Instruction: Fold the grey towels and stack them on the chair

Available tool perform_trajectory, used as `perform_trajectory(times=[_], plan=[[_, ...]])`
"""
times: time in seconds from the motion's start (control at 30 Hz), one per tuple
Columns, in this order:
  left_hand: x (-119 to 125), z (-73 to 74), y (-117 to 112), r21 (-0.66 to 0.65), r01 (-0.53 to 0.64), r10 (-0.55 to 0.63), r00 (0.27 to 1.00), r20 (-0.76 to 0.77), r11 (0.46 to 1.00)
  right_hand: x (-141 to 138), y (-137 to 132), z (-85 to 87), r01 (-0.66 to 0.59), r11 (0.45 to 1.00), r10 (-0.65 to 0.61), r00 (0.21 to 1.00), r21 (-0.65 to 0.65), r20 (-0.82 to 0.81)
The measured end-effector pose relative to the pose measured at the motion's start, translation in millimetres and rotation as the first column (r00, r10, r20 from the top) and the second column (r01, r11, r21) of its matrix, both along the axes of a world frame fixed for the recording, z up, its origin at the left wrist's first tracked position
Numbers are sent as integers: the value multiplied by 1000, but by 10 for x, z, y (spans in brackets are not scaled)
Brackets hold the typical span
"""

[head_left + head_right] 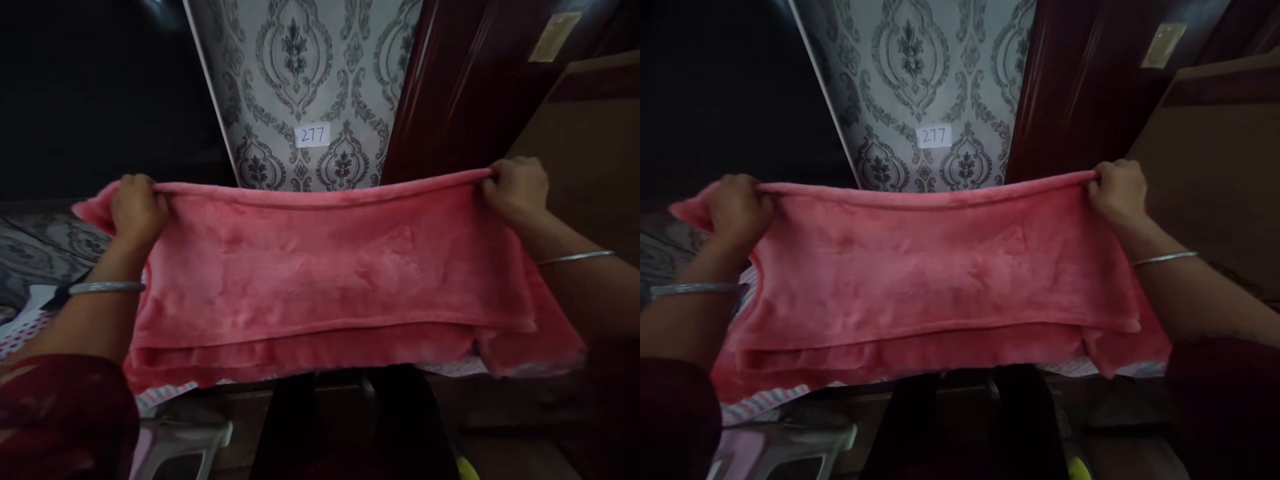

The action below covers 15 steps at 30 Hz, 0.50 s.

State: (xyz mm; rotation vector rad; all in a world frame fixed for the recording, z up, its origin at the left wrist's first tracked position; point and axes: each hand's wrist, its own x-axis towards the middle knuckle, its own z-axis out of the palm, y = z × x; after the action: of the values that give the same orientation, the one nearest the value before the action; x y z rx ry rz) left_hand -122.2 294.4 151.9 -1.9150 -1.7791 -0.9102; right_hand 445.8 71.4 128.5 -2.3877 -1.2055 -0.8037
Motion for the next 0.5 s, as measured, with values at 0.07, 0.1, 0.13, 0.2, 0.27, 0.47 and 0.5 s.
perform_trajectory(times=[0.07, 0.1, 0.13, 0.2, 0.27, 0.47, 0.5], plan=[[43, -155, 115, -68, 11, -16, 997, -71, 998, 76, 179, -174, -10, 998, 9, 1000, -62, -14], [62, -227, 171, -100, 9, -18, 996, -89, 995, 113, 258, -259, -14, 996, 13, 1000, -83, -18], [82, -295, 228, -130, 5, -18, 995, -100, 992, 149, 330, -341, -18, 995, 16, 1000, -98, -21], [122, -412, 344, -166, 0, -20, 993, -119, 986, 231, 460, -486, -17, 993, 14, 1000, -117, -23], [162, -499, 469, -172, -7, -17, 990, -138, 985, 327, 582, -594, -15, 991, 13, 1000, -133, -20], [317, -676, 938, -168, 13, -27, 996, -81, 986, 630, 991, -760, 7, 988, -14, 999, -154, -49], [349, -722, 1020, -169, 28, -37, 998, -49, 985, 667, 1059, -802, 8, 986, -18, 998, -166, -59]])
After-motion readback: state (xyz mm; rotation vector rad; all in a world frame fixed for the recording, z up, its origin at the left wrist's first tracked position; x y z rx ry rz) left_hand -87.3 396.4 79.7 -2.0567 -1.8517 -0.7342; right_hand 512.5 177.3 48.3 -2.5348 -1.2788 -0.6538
